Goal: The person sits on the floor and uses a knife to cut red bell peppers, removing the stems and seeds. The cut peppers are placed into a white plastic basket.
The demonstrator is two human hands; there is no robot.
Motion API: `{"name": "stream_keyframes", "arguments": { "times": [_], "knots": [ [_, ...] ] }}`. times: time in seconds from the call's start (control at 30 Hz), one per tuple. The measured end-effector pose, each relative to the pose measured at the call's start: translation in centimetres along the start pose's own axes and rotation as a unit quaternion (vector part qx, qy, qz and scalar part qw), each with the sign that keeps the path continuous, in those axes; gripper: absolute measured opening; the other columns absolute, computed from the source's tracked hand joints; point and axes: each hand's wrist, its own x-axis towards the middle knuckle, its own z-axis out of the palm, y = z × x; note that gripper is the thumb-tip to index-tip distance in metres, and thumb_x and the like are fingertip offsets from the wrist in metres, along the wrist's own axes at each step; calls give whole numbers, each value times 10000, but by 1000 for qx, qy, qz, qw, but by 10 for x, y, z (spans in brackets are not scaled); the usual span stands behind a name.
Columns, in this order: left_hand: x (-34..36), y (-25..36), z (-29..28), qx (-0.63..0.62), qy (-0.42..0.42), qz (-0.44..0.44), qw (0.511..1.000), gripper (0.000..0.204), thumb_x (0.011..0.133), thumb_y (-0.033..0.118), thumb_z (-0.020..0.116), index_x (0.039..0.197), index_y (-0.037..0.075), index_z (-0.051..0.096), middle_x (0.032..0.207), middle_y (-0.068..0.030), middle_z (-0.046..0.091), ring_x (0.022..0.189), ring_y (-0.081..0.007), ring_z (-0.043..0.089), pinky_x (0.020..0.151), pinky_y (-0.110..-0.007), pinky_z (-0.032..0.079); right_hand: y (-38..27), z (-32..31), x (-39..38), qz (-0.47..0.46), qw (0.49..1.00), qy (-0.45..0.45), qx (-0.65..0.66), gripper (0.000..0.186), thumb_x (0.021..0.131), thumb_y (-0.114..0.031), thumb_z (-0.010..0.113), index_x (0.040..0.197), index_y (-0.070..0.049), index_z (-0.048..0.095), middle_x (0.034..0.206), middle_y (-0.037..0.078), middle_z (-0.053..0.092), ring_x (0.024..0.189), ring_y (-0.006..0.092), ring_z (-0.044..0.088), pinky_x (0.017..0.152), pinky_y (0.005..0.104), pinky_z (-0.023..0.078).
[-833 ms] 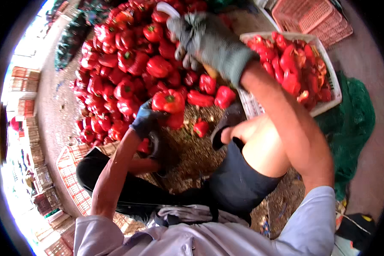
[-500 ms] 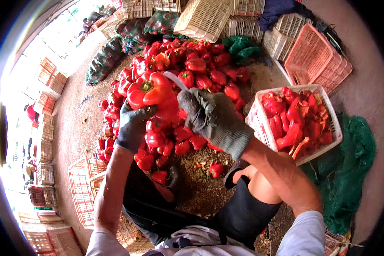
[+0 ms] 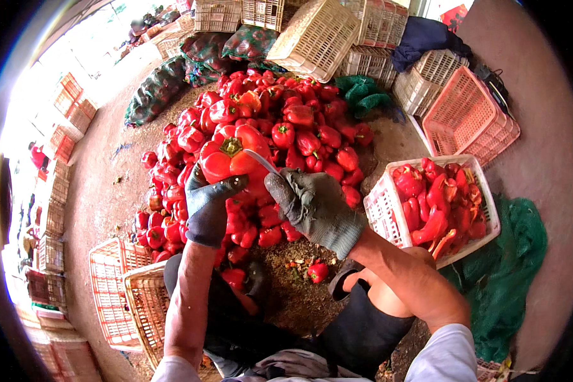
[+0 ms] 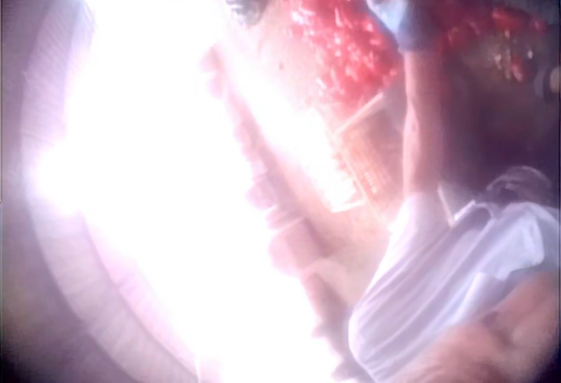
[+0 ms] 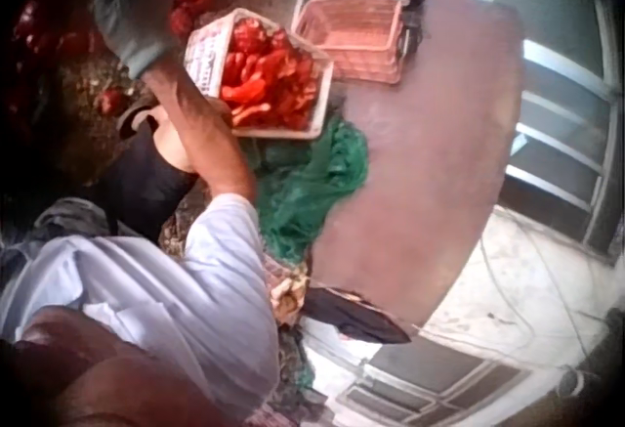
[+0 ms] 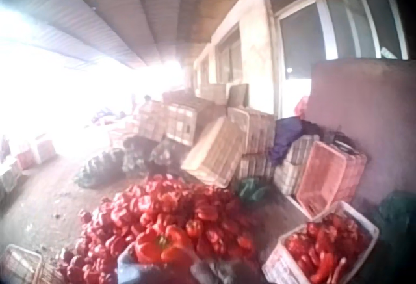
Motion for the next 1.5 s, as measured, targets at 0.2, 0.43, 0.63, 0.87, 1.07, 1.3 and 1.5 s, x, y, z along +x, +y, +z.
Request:
{"name": "stream_keyframes", "arguments": {
  "times": [0.2, 0.43, 0.63, 0.87, 1.07, 1.3, 1.5],
  "knots": [
    [-7, 2, -9, 24, 7, 5, 1000, 503, 763, -128, 747, 1243, -37, 627, 1144, -129, 725, 1024, -229, 722, 874, -380, 632, 8, 15, 4, -13, 998, 30, -59, 378, 1047, -375, 571, 927, -35, 684, 637, 175, 640, 588, 359, 667, 524, 440, 490],
    [-3, 3, -13, -39, 38, -8, 999, 457, 784, -110, 712, 1231, -41, 641, 1116, -126, 735, 1006, -223, 725, 890, -363, 616, 14, 28, 2, -23, 994, 31, -104, 370, 1038, -343, 578, 849, -37, 663, 616, 210, 616, 583, 401, 651, 516, 490, 480],
    [13, -2, -29, -74, 66, 21, 995, 396, 825, -75, 682, 1217, -44, 639, 1119, -120, 732, 999, -236, 724, 897, -359, 601, 25, 26, 3, -43, 980, -32, -191, 420, 1054, -394, 512, 888, -48, 682, 644, 214, 632, 624, 401, 670, 544, 499, 503],
    [24, 4, -88, -107, 52, 41, 992, 387, 979, -15, 645, 1360, -37, 578, 1320, -142, 642, 1204, -226, 632, 1026, -376, 547, 22, 10, 5, 57, 998, -26, 16, 435, 1066, -467, 513, 1208, -89, 676, 742, 100, 701, 540, 180, 643, 523, 350, 515],
    [-2, -3, -43, -132, 40, -74, 988, 397, 965, 110, 655, 1346, 17, 596, 1282, -119, 666, 1208, -241, 641, 998, -403, 569, -24, -6, 14, 63, 994, 15, 90, 577, 1016, -614, 528, 1150, -74, 679, 701, 54, 667, 544, 101, 606, 505, 256, 482],
    [-2, -3, -19, -88, 54, -40, 994, 417, 902, 31, 697, 1307, 8, 599, 1202, -107, 706, 1066, -243, 714, 883, -380, 622, -2, 6, 17, -85, 984, 62, -144, 368, 1061, -371, 552, 869, -72, 652, 660, 155, 628, 586, 333, 653, 548, 424, 505],
    [-2, -8, -16, -49, 66, 4, 997, 495, 814, -69, 764, 1283, -13, 616, 1194, -122, 720, 1058, -235, 718, 927, -378, 605, 10, 8, 18, -97, 990, 41, -99, 379, 1067, -362, 525, 837, -76, 620, 675, 174, 621, 638, 385, 648, 571, 471, 501]
  ]
}}
